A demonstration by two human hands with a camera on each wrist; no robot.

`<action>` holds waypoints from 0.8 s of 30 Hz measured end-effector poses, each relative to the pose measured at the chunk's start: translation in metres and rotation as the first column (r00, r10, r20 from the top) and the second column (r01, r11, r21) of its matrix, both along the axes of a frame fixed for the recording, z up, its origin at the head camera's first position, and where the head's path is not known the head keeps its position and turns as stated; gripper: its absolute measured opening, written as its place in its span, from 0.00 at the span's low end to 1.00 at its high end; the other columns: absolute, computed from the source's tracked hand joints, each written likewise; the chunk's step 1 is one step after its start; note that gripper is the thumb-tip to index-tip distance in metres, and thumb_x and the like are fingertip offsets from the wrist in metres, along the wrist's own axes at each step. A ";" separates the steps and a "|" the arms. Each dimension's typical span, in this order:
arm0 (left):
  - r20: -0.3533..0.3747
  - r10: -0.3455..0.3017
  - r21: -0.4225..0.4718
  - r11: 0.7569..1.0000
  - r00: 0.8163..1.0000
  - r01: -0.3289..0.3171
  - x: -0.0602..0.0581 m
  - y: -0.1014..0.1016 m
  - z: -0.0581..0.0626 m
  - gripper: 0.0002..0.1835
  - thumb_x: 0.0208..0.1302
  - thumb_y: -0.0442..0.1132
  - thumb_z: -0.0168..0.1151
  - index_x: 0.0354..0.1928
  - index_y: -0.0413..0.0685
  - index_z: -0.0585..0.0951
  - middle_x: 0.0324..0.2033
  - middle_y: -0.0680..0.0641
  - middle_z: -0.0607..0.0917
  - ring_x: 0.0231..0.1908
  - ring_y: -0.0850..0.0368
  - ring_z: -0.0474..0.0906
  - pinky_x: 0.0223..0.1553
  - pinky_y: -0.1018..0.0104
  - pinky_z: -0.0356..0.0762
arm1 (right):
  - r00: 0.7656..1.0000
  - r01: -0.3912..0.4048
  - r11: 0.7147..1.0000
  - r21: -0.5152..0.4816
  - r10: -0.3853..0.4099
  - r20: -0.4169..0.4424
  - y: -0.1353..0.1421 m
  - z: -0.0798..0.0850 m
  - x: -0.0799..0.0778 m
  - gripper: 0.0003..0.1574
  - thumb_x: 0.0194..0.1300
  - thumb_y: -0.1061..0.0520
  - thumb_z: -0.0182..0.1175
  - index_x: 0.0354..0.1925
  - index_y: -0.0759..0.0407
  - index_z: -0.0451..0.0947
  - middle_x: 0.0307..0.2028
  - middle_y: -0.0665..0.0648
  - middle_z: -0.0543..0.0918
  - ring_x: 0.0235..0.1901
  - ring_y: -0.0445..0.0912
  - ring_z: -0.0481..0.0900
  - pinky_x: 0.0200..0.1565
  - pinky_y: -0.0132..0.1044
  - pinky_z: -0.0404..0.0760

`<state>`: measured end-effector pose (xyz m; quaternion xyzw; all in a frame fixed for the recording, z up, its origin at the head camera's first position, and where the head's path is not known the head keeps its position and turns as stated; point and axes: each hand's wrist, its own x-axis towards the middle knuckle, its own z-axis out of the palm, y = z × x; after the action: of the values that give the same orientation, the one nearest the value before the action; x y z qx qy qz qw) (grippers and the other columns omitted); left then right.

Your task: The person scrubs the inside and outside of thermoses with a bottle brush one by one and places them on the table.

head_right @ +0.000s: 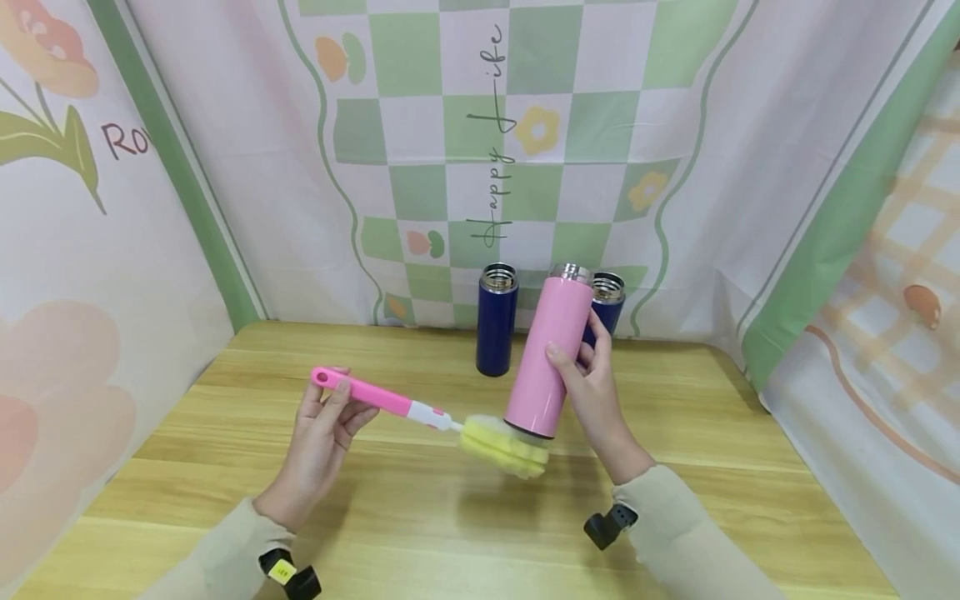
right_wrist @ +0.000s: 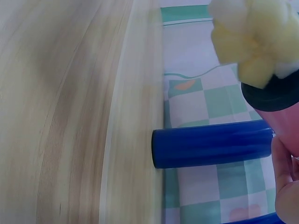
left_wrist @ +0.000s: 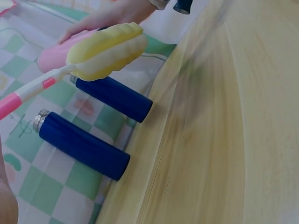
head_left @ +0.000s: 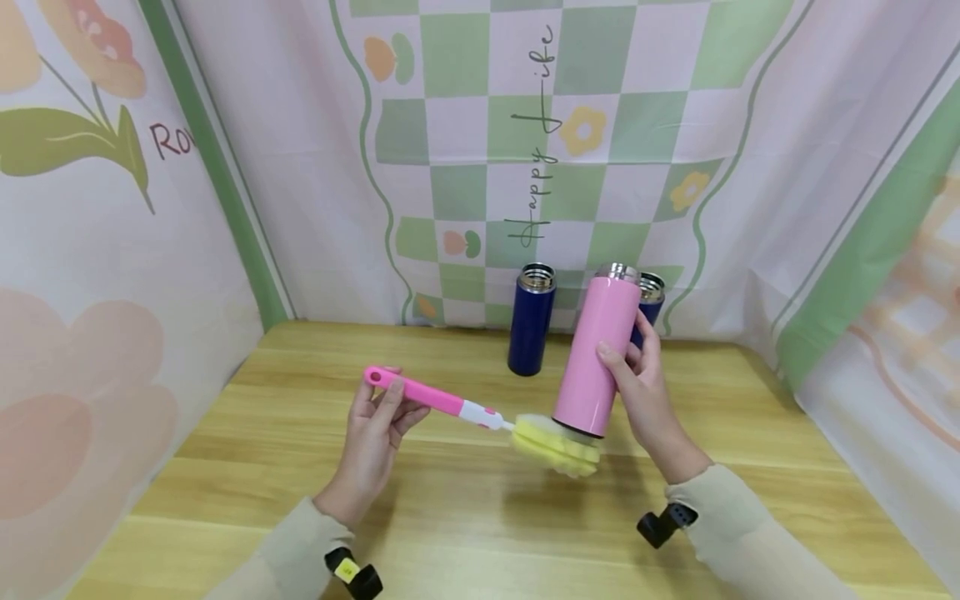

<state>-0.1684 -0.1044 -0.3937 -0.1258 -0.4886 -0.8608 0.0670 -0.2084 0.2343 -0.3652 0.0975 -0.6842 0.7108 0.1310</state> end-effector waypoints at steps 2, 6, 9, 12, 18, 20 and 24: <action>0.000 -0.003 0.005 1.000 1.000 0.003 0.001 0.002 0.001 0.10 0.76 0.42 0.56 0.54 0.53 0.72 0.41 0.46 0.82 0.40 0.56 0.84 0.51 0.61 0.84 | 1.000 0.002 1.000 -0.006 -0.002 0.001 -0.001 0.000 0.000 0.47 0.76 0.53 0.55 0.79 0.42 0.38 0.58 0.59 0.72 0.51 0.46 0.79 0.47 0.33 0.85; 0.009 -0.010 0.019 1.000 1.000 0.010 0.001 0.006 0.002 0.09 0.76 0.42 0.57 0.53 0.54 0.73 0.41 0.46 0.82 0.40 0.56 0.84 0.51 0.61 0.84 | 1.000 0.001 1.000 -0.016 -0.001 0.002 -0.002 0.000 -0.001 0.48 0.75 0.54 0.56 0.79 0.43 0.38 0.58 0.59 0.72 0.51 0.47 0.79 0.48 0.32 0.85; 0.015 -0.015 0.027 1.000 1.000 0.014 0.000 0.009 0.003 0.08 0.76 0.42 0.56 0.53 0.54 0.73 0.40 0.47 0.82 0.40 0.56 0.85 0.50 0.61 0.85 | 1.000 -0.001 1.000 -0.020 0.001 -0.001 -0.004 0.001 -0.001 0.48 0.75 0.53 0.56 0.79 0.42 0.38 0.59 0.60 0.71 0.51 0.47 0.78 0.48 0.32 0.84; 0.013 -0.018 0.031 0.999 1.000 0.018 0.000 0.012 0.003 0.07 0.77 0.41 0.55 0.53 0.54 0.73 0.40 0.47 0.82 0.39 0.56 0.85 0.50 0.61 0.85 | 1.000 -0.004 1.000 -0.027 0.004 0.002 -0.006 0.002 -0.001 0.48 0.75 0.53 0.56 0.79 0.41 0.38 0.61 0.62 0.69 0.51 0.47 0.78 0.48 0.33 0.84; 0.009 -0.028 0.025 0.999 1.000 0.028 -0.001 0.018 0.005 0.07 0.77 0.40 0.55 0.52 0.54 0.74 0.40 0.46 0.82 0.39 0.56 0.85 0.50 0.62 0.85 | 1.000 -0.012 0.999 -0.038 0.012 0.019 -0.011 0.004 -0.001 0.47 0.76 0.52 0.55 0.79 0.40 0.38 0.61 0.62 0.69 0.51 0.47 0.79 0.48 0.34 0.85; 0.015 -0.027 0.020 0.999 1.000 0.027 0.000 0.019 0.005 0.07 0.77 0.39 0.55 0.52 0.54 0.74 0.40 0.46 0.82 0.39 0.56 0.85 0.50 0.62 0.85 | 1.000 -0.019 0.999 -0.040 0.020 0.020 -0.013 0.005 0.000 0.47 0.76 0.51 0.55 0.79 0.40 0.38 0.61 0.61 0.70 0.51 0.47 0.79 0.48 0.34 0.85; 0.026 -0.025 0.011 1.000 0.999 0.025 -0.001 0.023 0.005 0.07 0.76 0.39 0.55 0.52 0.53 0.74 0.40 0.45 0.82 0.39 0.56 0.85 0.50 0.62 0.85 | 0.999 -0.034 0.998 -0.044 0.035 0.020 -0.017 0.008 0.001 0.46 0.76 0.52 0.55 0.79 0.41 0.38 0.59 0.60 0.71 0.51 0.47 0.79 0.48 0.35 0.85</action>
<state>-0.1691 -0.0818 -0.3886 -0.1203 -0.4831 -0.8658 0.0504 -0.2075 0.2174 -0.3570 0.0992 -0.6681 0.7286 0.1137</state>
